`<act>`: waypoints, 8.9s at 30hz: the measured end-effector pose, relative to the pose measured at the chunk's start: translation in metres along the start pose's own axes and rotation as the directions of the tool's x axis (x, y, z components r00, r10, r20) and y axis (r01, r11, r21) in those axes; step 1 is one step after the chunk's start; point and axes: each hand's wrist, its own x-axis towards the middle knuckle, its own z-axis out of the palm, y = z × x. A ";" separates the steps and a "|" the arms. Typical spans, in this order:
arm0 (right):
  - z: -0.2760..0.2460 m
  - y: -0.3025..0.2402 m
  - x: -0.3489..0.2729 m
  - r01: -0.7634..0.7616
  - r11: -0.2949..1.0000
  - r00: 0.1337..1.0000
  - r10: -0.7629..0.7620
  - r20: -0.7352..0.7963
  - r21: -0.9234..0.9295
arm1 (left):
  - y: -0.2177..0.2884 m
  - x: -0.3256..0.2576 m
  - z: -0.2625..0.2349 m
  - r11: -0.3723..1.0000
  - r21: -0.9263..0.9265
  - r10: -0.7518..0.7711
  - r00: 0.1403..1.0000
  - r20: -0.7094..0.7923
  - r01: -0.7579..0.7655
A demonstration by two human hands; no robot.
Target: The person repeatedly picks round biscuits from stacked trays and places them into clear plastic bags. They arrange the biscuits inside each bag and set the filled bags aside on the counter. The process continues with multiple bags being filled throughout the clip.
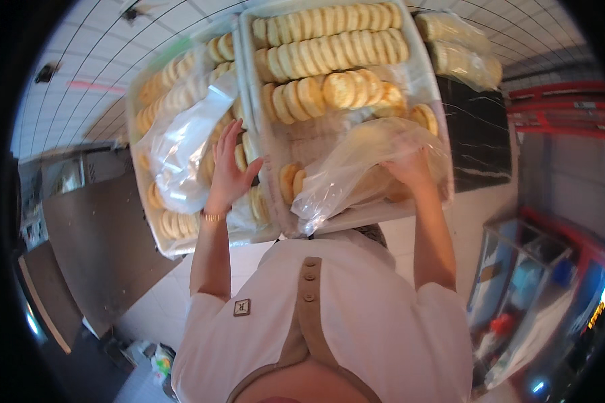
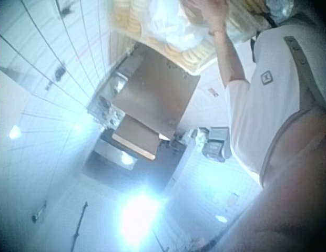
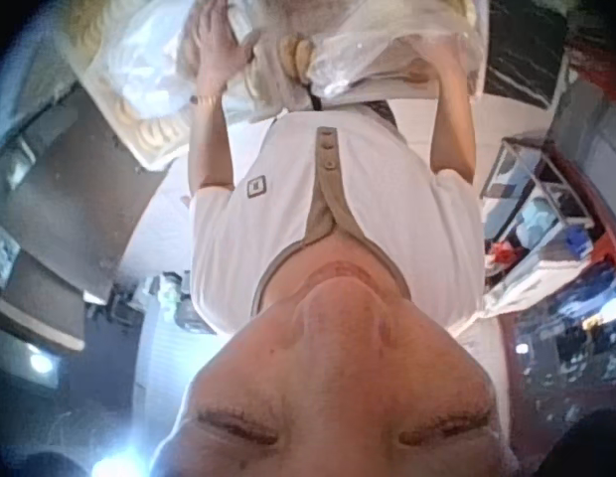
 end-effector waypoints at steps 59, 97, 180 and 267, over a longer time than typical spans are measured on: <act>0.017 -0.078 0.053 0.068 0.946 0.987 -0.109 0.116 0.316 | 0.166 -0.015 0.023 0.669 -0.713 0.521 0.816 0.251 -0.208; 0.026 -0.114 0.041 0.030 0.775 0.987 -0.121 0.102 0.632 | 0.163 -0.028 -0.007 0.469 -0.876 0.367 0.877 0.310 0.113; 0.050 -0.074 0.159 0.048 0.832 0.986 -0.128 0.109 0.553 | 0.179 -0.008 -0.002 0.569 -0.772 0.733 0.601 0.319 -0.283; -0.042 -0.043 0.039 0.103 0.937 0.903 -0.228 0.364 0.333 | 0.134 -0.015 -0.028 0.610 -0.790 0.234 0.966 0.107 -0.060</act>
